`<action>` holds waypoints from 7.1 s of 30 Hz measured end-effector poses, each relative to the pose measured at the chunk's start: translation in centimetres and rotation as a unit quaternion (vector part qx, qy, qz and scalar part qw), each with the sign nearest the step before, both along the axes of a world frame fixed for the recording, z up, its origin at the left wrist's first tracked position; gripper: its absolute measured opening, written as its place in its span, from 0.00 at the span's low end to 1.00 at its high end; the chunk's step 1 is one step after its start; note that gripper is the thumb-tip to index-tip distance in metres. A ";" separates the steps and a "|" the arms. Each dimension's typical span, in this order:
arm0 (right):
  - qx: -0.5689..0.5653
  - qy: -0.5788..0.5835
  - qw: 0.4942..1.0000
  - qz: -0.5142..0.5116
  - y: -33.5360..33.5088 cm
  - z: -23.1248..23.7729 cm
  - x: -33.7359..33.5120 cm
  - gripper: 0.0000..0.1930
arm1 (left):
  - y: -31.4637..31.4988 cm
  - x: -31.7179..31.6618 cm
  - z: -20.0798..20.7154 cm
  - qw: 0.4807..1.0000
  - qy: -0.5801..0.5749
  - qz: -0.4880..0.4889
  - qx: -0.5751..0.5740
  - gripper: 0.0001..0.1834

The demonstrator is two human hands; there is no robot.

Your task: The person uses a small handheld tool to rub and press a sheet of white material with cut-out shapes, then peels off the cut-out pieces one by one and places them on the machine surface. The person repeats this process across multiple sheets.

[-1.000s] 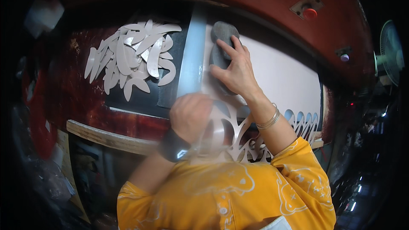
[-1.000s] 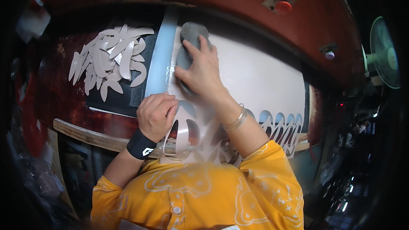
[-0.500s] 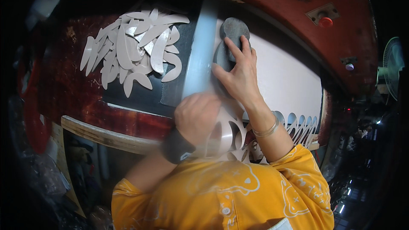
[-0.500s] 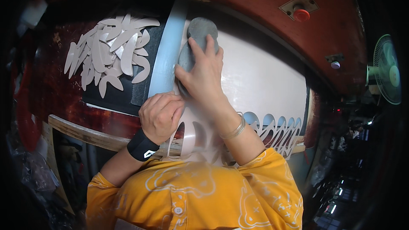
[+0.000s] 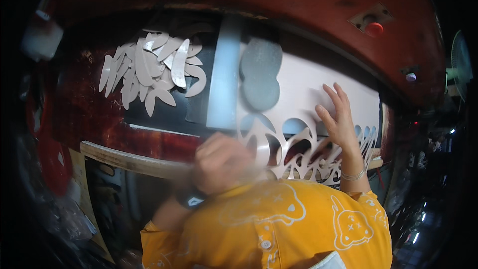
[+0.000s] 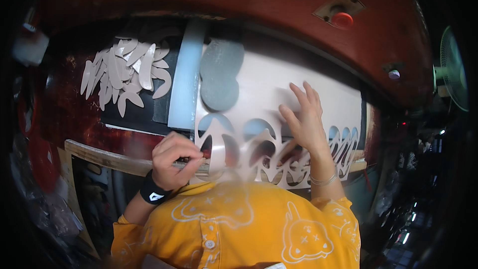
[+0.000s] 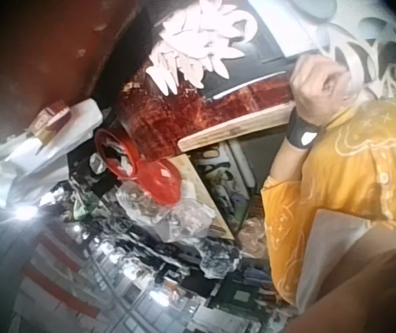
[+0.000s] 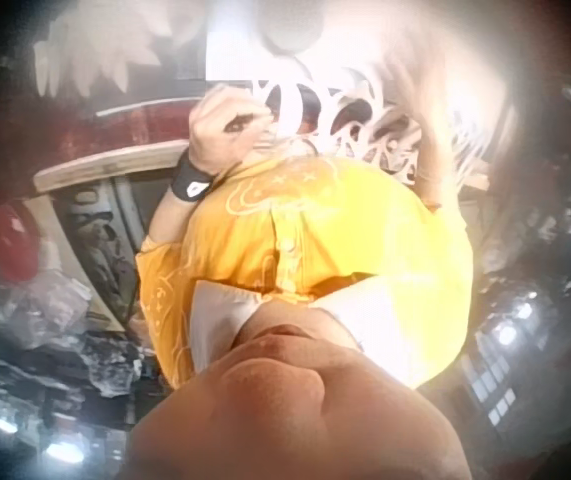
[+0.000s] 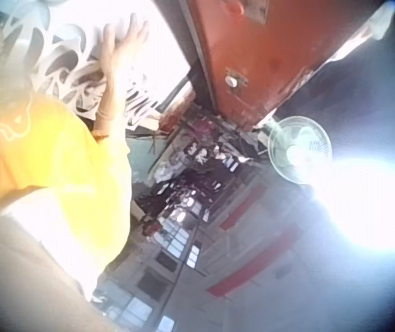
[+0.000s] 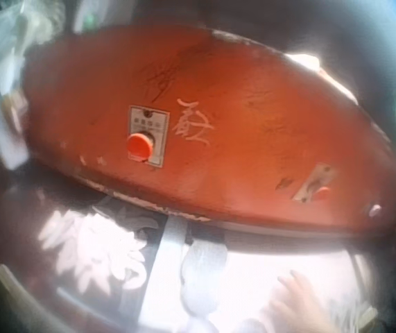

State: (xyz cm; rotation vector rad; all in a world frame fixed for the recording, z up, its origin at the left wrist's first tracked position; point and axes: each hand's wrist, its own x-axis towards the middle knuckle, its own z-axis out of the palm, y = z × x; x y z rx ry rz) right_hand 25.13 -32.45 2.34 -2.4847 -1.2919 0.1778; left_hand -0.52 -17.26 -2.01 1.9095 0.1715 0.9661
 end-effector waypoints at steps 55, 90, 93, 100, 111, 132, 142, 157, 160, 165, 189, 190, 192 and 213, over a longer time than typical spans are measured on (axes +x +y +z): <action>-0.270 0.053 0.961 0.035 -12.7 3.2 -4.0 0.19 | -7.8 -2.1 -4.9 0.969 0.215 0.119 0.032 0.10; 0.110 0.012 0.994 0.013 9.7 -3.7 0.6 0.36 | 0.0 5.4 -2.6 0.920 0.287 0.185 0.190 0.29; 0.111 0.008 0.994 0.009 10.0 -3.7 0.1 0.36 | -0.1 5.5 -2.6 0.923 0.288 0.184 0.179 0.29; 0.195 0.128 0.971 0.048 4.6 -2.2 4.5 0.31 | 0.2 4.0 -1.4 0.969 0.190 0.135 0.084 0.22; 0.524 -0.271 0.714 -0.378 -12.0 4.5 21.2 0.38 | -8.4 2.1 -2.2 0.975 0.180 -0.034 0.129 0.07; 0.002 -0.087 0.992 0.089 -18.1 -4.3 -8.1 0.26 | -11.2 1.3 -4.8 0.945 0.214 0.094 0.227 0.06; -0.019 -0.102 0.993 0.056 -17.6 -4.1 -8.7 0.33 | -11.3 1.4 -5.0 0.935 0.216 0.114 0.256 0.07; 0.091 0.098 0.990 0.050 4.7 -2.6 1.4 0.44 | -5.9 5.3 -0.6 0.976 0.168 0.091 0.103 0.10; 0.097 0.039 0.995 -0.005 9.3 -4.0 0.1 0.42 | -4.5 7.7 -1.1 0.942 0.231 0.136 0.204 0.24; 0.173 0.166 0.970 0.040 7.5 -2.5 2.7 0.36 | -4.0 8.3 -1.9 0.927 0.287 0.113 0.213 0.31; 0.207 0.128 0.970 -0.022 0.5 -3.8 7.6 0.29 | -4.2 7.5 -0.8 0.951 0.243 0.090 0.172 0.22; 0.255 0.156 0.954 -0.019 -1.1 -3.8 8.7 0.27 | -4.6 7.0 -0.5 0.958 0.211 0.098 0.167 0.18; 0.329 -0.011 0.942 -0.064 -4.8 -3.2 11.7 0.25 | -5.7 6.2 -0.2 0.976 0.150 0.069 0.144 0.11; 0.441 -0.048 0.886 -0.134 -20.5 -3.4 6.3 0.27 | -12.2 4.5 -4.0 0.937 0.202 0.077 0.275 0.05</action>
